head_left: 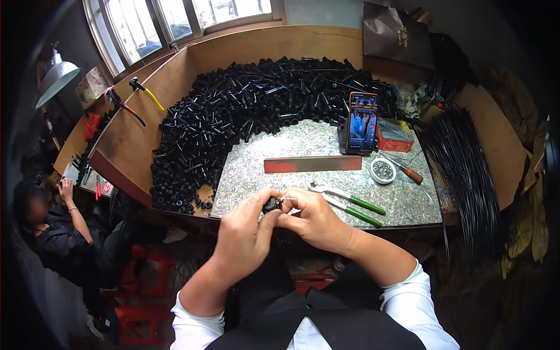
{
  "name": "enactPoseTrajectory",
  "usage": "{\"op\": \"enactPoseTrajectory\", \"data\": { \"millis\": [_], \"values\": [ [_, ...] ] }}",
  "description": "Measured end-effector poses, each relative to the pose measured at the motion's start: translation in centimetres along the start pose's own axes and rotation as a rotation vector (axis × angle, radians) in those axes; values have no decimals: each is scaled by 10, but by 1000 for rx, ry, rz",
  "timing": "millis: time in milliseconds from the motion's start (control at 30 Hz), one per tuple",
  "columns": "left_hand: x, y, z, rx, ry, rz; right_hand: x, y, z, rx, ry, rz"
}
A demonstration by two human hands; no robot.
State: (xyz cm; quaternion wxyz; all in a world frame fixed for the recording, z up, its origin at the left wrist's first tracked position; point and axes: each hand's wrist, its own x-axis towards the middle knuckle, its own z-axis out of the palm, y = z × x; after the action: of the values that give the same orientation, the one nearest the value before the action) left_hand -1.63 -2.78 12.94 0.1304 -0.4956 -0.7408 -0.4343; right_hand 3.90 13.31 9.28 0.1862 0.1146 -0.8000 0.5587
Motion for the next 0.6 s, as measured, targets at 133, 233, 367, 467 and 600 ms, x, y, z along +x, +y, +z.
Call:
{"op": "enactPoseTrajectory", "data": {
  "millis": [133, 233, 367, 467, 600],
  "values": [
    [-11, -7, 32, 86, 232, -59, 1, 7, 16, -142, 141, -142],
    [-14, -19, 41, 103, 270, -37, -2, 20, 20, -185, 129, -135],
    [-19, -32, 45, 56, 265, -29, -13, 19, 18, -105, 73, -63],
    [-25, -41, 49, -232, 315, -185, -31, 26, 3, -311, 44, -47],
    [-25, -41, 51, -274, 289, -175, -52, 47, -35, -826, 79, -45]
  ]
}}
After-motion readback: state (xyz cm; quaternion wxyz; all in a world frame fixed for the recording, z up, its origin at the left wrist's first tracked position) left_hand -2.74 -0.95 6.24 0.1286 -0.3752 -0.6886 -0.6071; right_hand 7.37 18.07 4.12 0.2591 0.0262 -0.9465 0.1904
